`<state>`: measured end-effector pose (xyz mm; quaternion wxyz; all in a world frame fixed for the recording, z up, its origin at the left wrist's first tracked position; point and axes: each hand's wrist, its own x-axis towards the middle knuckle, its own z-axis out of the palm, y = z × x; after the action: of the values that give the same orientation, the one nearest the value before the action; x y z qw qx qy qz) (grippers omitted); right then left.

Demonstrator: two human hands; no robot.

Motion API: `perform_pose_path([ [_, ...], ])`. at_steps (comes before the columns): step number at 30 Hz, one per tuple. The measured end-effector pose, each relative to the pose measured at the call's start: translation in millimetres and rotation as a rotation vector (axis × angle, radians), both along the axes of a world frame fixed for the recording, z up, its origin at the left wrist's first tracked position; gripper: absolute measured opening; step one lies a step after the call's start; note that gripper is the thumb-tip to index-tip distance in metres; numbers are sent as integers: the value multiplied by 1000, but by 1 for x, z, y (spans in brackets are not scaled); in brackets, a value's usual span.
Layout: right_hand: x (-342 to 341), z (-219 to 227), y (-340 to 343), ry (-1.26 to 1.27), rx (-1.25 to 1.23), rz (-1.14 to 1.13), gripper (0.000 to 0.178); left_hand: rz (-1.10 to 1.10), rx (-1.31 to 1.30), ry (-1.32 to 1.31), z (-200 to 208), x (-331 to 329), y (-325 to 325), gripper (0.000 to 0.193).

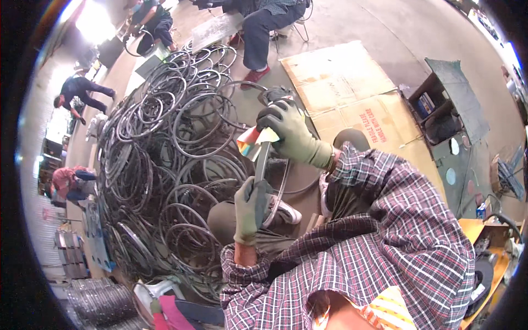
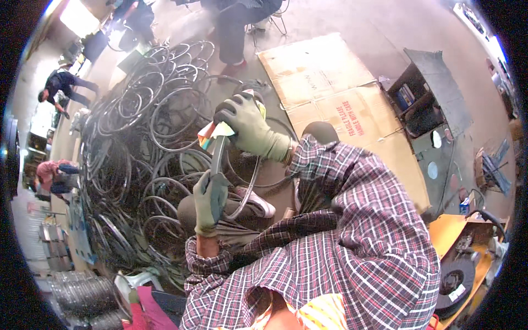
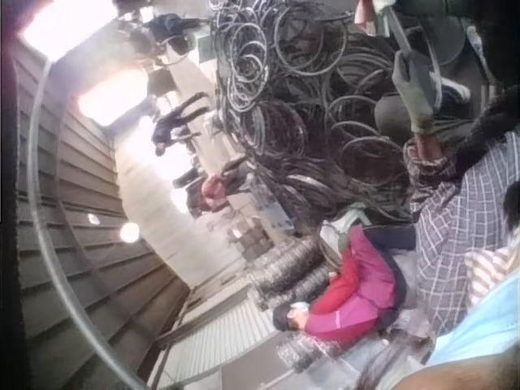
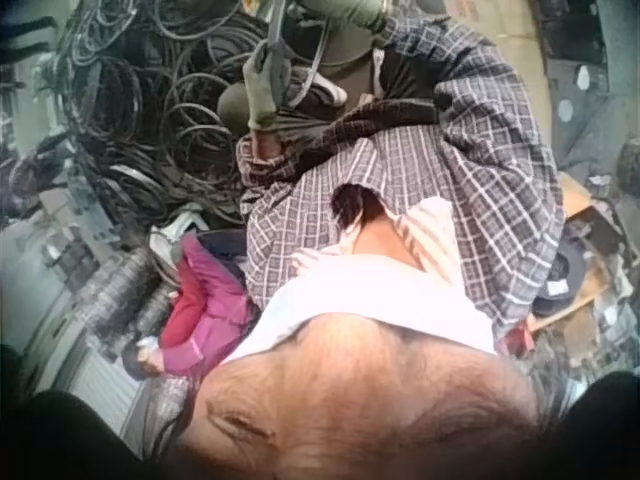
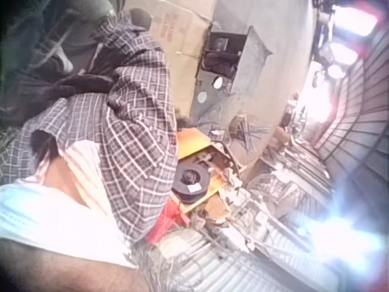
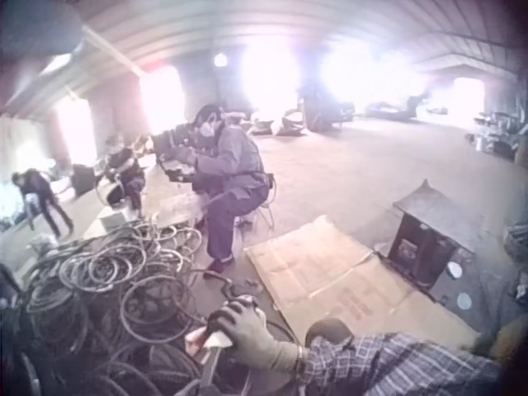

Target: Cleaning and wiping circular metal rings with a cloth and spray.

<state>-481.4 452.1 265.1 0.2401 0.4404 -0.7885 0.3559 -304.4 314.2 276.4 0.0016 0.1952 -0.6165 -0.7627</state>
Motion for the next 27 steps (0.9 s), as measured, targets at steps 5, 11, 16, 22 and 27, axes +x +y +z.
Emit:
perform_pose_path([
  [5,-75,-19,38,-495,-261,147,39,-203,47,89,22,13,6,20],
  [11,43,23,-17,252,163,414,46,-34,-650,254,-63,4,-19,28],
  [16,-46,19,10,67,245,355,37,-49,-766,659,-18,3,3,27],
  [22,-62,22,32,-228,-144,245,33,-51,-117,116,30,-5,5,35],
  [27,-31,57,18,40,35,28,36,181,-268,204,-18,1,-7,16],
])
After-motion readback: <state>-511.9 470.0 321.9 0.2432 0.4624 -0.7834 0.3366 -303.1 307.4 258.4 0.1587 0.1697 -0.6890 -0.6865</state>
